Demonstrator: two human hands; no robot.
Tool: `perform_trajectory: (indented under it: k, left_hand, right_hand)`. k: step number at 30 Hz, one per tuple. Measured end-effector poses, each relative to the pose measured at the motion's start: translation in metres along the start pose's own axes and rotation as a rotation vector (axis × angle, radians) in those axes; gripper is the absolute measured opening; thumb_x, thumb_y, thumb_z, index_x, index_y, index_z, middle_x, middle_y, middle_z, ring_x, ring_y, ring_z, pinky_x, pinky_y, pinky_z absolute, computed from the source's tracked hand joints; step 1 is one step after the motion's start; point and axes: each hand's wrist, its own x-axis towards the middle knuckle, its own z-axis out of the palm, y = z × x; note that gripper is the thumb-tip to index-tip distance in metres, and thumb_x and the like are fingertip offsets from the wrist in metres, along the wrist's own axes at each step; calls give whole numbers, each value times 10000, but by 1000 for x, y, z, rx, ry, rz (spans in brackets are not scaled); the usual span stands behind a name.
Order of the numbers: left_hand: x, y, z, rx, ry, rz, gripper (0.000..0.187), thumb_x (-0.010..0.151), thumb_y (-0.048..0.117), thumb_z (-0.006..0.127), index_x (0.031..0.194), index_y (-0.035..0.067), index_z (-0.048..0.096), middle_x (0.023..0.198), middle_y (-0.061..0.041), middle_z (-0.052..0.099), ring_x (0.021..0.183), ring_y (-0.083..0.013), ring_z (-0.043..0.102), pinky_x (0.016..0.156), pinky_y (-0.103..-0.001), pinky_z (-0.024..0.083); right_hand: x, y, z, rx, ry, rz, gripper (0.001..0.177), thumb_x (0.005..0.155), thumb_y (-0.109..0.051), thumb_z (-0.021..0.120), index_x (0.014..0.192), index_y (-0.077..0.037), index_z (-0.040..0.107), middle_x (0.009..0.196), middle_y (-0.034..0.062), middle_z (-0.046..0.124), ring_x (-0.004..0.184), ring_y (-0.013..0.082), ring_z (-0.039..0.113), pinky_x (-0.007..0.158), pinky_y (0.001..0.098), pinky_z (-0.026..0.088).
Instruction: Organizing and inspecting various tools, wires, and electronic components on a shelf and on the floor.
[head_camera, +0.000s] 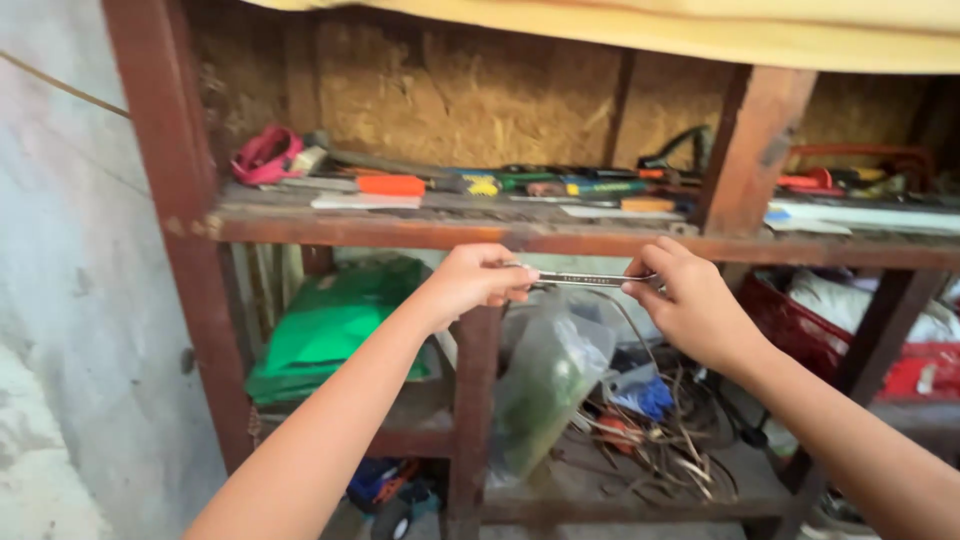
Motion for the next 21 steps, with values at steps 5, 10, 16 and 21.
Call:
perform_trajectory:
  k: [5,10,16,21]
  left_hand:
    - [-3,15,-34,107,2,-20,341,842,404,767,976,90,782,868,36,761,791,-53,696,635,-229,481]
    - [31,-14,-75,231,46,149,422,887,463,727,901,48,801,798,-18,749,738,-87,669,623,-252,506]
    - [50,-29,-109,448,190,435,348,885,400,740,928,56,777,840,-110,735,787,-212,690,728,-337,528]
    - [72,-38,-151,567,247,639,271,918,316,722,927,45,723,889,-132,659,912,-307,646,800,-421,511]
  right_hand:
    - [43,-25,16,-182,11,-154,205,870,-129,711,929,13,574,960,208,599,898,435,608,737,484,471]
    - [79,-26,56,-175,20,-109,160,868,-114,694,944,-10,599,921,193,651,909,424,635,758,481,495]
    - [110,-22,97,-188,-43,-15,141,843,-90,699,950,-24,639,908,185,695,860,385,672,748,456,522]
    - [144,-20,139,-92,-102,166,176,818,-112,741,948,-29,658,913,144,733,821,306,728,759,403,567]
